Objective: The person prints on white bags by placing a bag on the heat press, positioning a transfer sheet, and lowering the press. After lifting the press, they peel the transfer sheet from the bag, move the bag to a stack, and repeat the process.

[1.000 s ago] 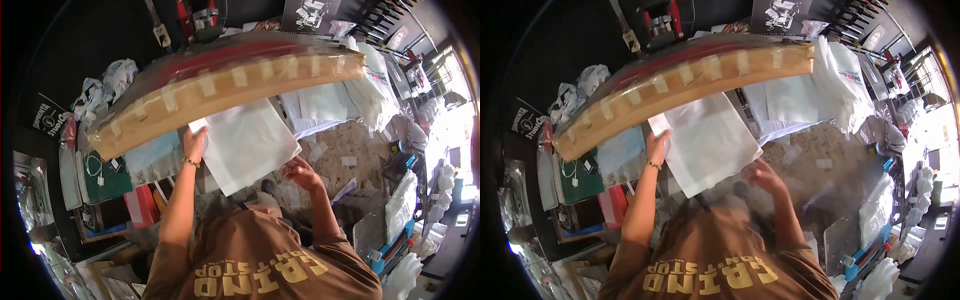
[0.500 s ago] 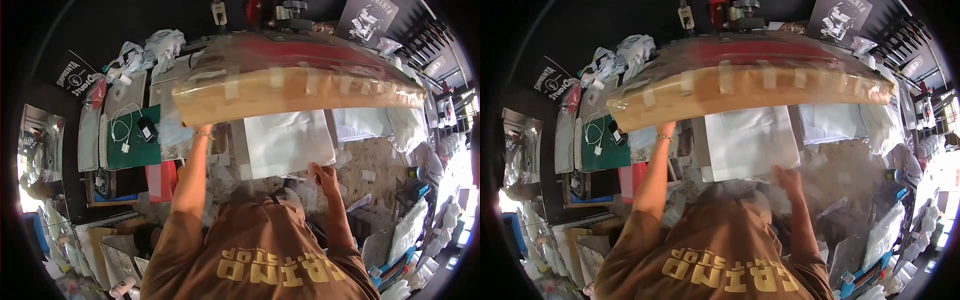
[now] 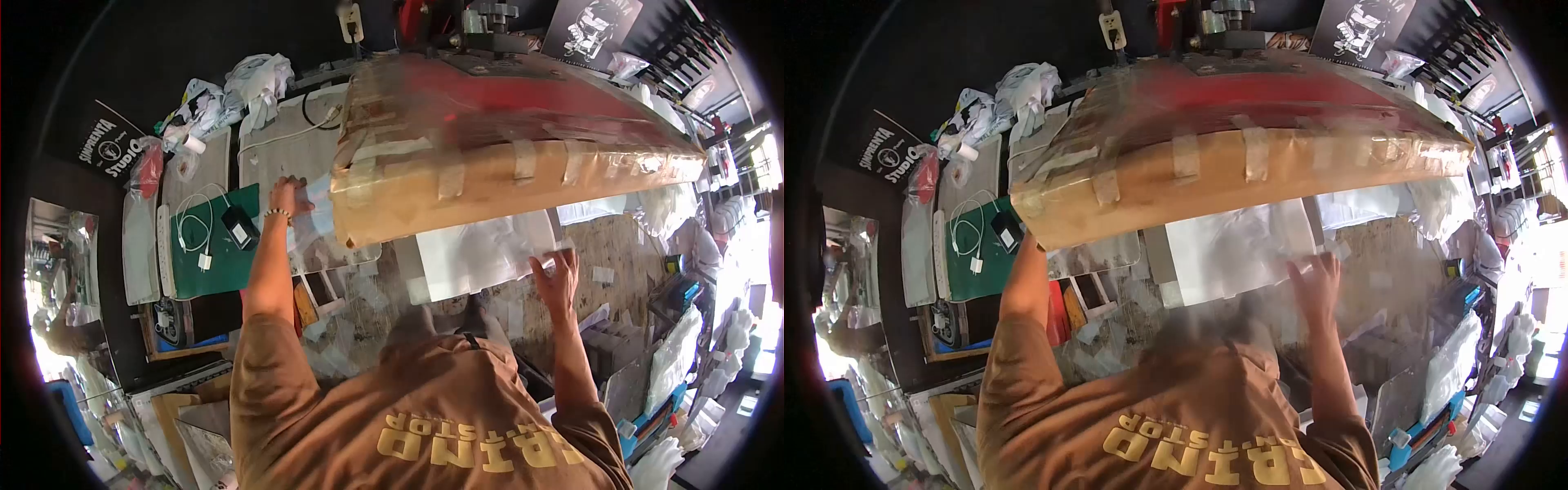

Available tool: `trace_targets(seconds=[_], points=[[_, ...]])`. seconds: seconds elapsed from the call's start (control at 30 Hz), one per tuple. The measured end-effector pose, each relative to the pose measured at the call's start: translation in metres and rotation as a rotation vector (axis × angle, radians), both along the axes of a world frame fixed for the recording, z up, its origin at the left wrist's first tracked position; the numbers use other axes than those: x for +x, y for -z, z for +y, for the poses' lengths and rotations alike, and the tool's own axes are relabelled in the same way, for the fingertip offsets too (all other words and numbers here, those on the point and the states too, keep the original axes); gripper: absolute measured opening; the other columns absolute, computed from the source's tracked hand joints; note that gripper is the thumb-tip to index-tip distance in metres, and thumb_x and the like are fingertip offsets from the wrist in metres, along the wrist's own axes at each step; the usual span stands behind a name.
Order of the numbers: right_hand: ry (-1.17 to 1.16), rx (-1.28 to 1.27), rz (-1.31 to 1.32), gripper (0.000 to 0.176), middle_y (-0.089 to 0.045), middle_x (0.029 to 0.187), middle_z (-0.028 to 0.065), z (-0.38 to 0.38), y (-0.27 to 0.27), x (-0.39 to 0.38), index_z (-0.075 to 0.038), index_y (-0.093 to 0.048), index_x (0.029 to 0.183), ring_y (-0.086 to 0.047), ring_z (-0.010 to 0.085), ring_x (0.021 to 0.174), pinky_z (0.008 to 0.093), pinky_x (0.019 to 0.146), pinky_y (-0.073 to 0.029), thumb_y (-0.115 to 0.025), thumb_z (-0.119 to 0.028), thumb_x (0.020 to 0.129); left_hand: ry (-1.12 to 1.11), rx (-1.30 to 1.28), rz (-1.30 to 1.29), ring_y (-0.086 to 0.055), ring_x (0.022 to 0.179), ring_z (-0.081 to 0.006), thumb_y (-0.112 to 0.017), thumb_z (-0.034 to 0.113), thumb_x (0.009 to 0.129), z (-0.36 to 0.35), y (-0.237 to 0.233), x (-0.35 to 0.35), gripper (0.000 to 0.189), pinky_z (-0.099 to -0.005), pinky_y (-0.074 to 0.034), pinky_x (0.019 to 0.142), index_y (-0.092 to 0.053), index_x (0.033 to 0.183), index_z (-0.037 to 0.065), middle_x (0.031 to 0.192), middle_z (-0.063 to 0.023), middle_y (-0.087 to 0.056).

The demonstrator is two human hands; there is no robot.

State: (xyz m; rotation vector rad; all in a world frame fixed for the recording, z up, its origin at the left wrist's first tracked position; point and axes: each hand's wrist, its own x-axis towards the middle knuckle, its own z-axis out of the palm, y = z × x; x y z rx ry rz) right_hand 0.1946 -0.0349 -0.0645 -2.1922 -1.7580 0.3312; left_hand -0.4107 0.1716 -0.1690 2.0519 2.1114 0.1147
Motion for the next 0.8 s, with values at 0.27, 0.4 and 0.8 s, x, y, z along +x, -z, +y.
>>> trace_targets(seconds=[0.27,0.4,0.8], points=[[-0.264,0.151,-0.133,0.079,-0.028,0.161,0.0208,0.032,0.032,0.006,-0.018,-0.043,0.151,-0.023,0.0465,0.147,0.0599,0.116,-0.022,-0.069,-0.053,0.086,0.137,0.362,-0.131,-0.068,0.082,-0.0364,-0.079,0.012,0.069,0.024,0.015,-0.028,0.016,-0.0465,-0.055,0.072,-0.067,0.079,0.007,0.087,-0.0125,-0.068],[-0.246,0.115,-0.170,0.083,-0.022,0.163,0.0204,0.030,0.032,0.002,-0.019,-0.037,0.155,-0.020,0.0463,0.148,0.0607,0.116,-0.021,-0.063,-0.061,0.088,0.024,0.058,-0.228,-0.070,0.094,-0.0340,-0.075,0.019,0.080,0.019,-0.055,-0.016,0.019,-0.0424,-0.055,0.079,-0.072,0.096,0.011,0.103,-0.0135,-0.072],[-0.256,0.123,-0.062,0.081,-0.029,0.157,0.0221,0.034,0.027,0.014,-0.021,-0.046,0.149,-0.027,0.0472,0.142,0.0603,0.111,-0.028,-0.071,-0.059,0.081,0.439,0.650,-0.446,-0.064,0.092,-0.0311,-0.067,0.009,0.084,-0.074,-0.103,0.386,0.022,-0.0488,-0.050,0.078,-0.072,0.105,0.012,0.099,-0.0089,-0.067]])
